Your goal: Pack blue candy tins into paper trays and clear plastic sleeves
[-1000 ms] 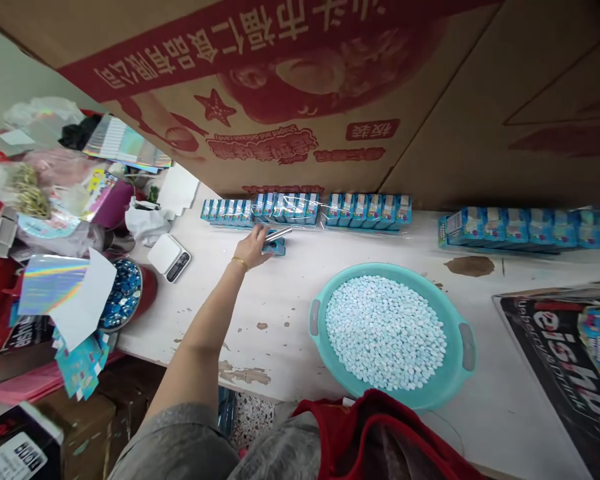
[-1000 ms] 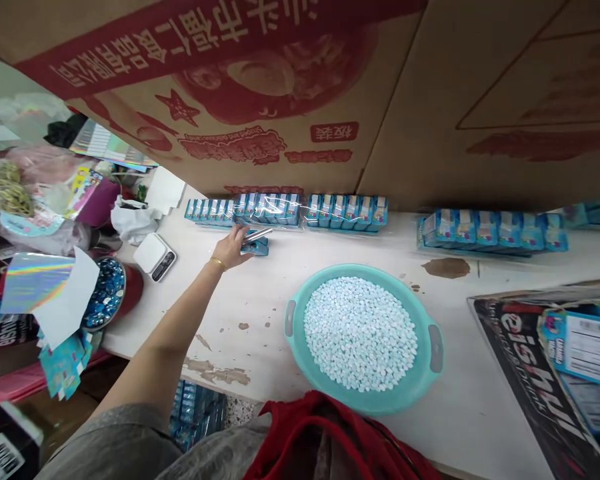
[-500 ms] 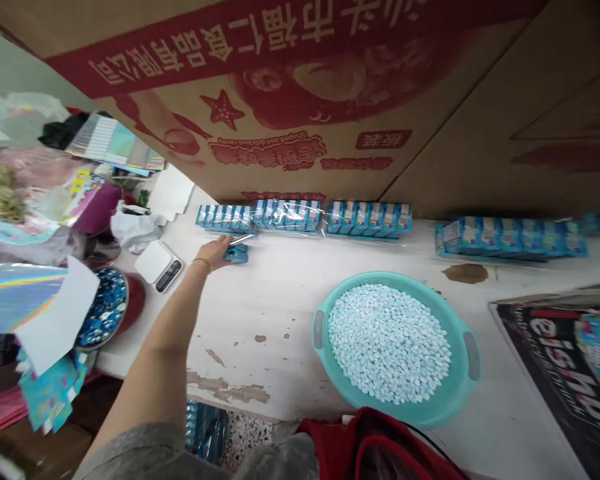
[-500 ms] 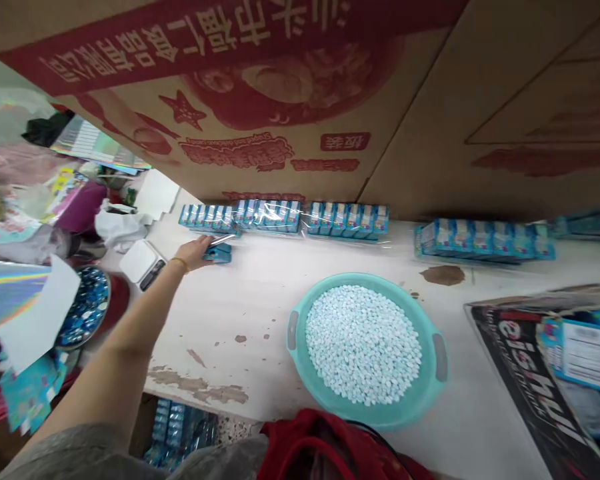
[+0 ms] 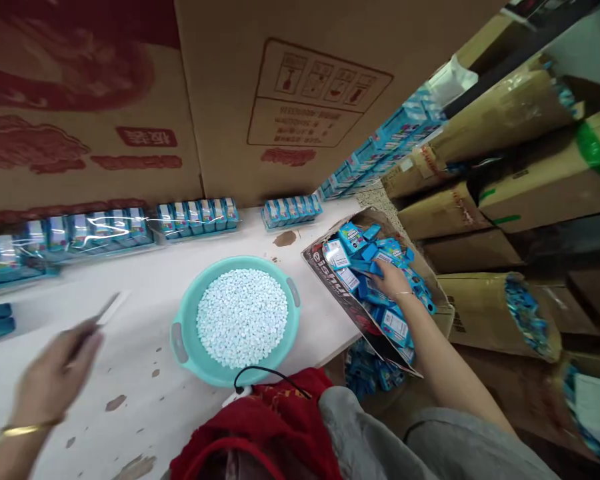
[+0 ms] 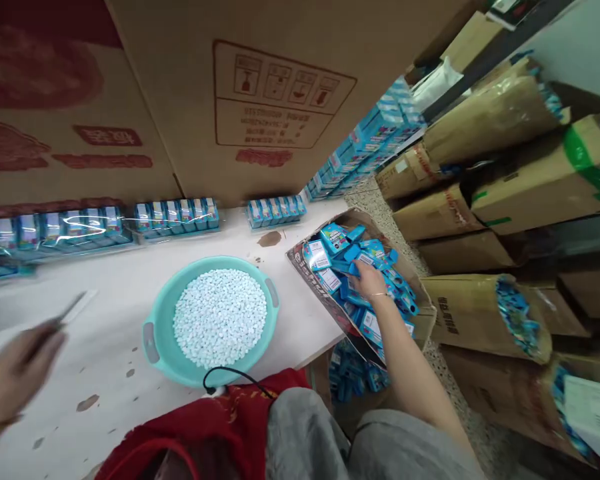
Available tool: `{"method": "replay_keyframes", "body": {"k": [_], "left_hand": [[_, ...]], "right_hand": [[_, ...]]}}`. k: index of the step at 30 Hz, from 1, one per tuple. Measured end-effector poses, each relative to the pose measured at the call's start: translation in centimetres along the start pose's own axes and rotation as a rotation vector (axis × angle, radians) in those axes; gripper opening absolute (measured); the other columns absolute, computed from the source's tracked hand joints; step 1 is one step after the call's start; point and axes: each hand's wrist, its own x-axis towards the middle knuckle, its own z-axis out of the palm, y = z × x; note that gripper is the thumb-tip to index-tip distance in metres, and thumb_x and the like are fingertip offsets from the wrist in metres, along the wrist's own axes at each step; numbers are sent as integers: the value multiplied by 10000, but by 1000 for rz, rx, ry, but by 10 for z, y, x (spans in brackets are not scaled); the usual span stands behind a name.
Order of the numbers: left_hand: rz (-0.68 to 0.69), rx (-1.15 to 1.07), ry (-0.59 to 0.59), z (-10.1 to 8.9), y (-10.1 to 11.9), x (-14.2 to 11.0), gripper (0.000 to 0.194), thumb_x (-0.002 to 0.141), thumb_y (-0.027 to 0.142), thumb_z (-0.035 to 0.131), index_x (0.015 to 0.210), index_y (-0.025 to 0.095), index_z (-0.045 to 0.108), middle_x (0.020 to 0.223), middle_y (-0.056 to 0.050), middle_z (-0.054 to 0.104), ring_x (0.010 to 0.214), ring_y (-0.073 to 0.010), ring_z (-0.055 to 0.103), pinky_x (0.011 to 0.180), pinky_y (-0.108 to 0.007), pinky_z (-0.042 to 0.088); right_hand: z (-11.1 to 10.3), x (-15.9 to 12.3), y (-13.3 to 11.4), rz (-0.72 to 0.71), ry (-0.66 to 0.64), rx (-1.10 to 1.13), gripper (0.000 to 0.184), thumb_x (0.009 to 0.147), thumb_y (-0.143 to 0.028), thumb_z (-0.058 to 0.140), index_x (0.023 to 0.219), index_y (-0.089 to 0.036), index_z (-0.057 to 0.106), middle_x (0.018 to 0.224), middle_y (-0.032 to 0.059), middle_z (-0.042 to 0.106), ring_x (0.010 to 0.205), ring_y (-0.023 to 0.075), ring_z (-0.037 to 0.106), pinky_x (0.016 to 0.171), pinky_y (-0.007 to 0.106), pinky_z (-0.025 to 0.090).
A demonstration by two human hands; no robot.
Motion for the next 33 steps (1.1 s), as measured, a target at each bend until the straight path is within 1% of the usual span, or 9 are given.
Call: {"method": "replay_keyframes", "body": {"k": [3,6,9,12,17,22,26,30,33], "left_hand": [[118,-153,-102,42,62,-17,361,872,512,361,1192,389,474,1049,53,656,957,-222,629,873,-374,519],[212,-151,-285,79,109,-20,399,876,495,359,1115,251,564,1072,-53,667,972,-227,639,864,-343,519],[259,-29,-399,86,125,-19,394,890,428,336,1114,218,583,1094,-85,650,1012,-238,622,873,-364,510],[289,136,-450,68,124,-22,348,886,327,349,1116,229,590,1074,-86,639,997,-240,612,857,-376,504],[236,431,-578,62,140,-41,290,861,148,373,1034,200,599,1032,-106,617,969,-251,615,798,-376,499],[186,342,-616,117,174,-47,253,884,129,387,1059,167,565,1081,-132,592,982,-241,609,803,-354,496],[164,248,-559,156,186,-41,262,926,217,377,1139,145,510,1137,-137,567,1030,-236,587,882,-352,479],[159,148,-500,178,193,-32,273,937,242,371,1173,155,477,1183,-137,544,1095,-239,556,921,-363,466],[157,88,-467,191,198,-24,263,926,220,388,1166,162,480,1171,-134,552,1101,-238,553,935,-372,460]], "right_hand": [[-11,-24,1,26,183,266,477,816,-401,563,1218,-147,517,1153,163,626,1011,295,596,900,471,469],[-26,-49,-18,132,367,987,540,718,-429,693,1181,-228,500,1031,64,652,903,249,623,822,463,526],[-33,-76,-52,156,182,1602,604,681,-328,745,1207,-336,450,1122,5,630,977,227,626,798,441,555],[-25,-101,-82,173,-98,1852,589,683,-276,723,1206,-361,467,1154,-5,632,1027,236,623,829,484,547],[8,-136,-117,178,-434,1981,534,634,-268,700,1145,-295,547,1072,28,685,1097,301,604,895,568,497],[18,-155,-138,170,-661,1999,528,652,-296,665,1167,-263,554,1091,52,688,1092,299,614,929,549,481],[17,-153,-139,194,-706,1966,545,680,-414,589,1195,-239,563,1064,70,696,1058,314,631,919,554,479],[22,-146,-148,160,-681,1881,586,732,-558,402,1146,-204,621,1028,86,704,1053,330,631,930,550,468],[25,-151,-164,154,-685,1856,588,740,-526,360,1138,-189,630,1021,85,706,1076,320,621,950,537,456]]}}
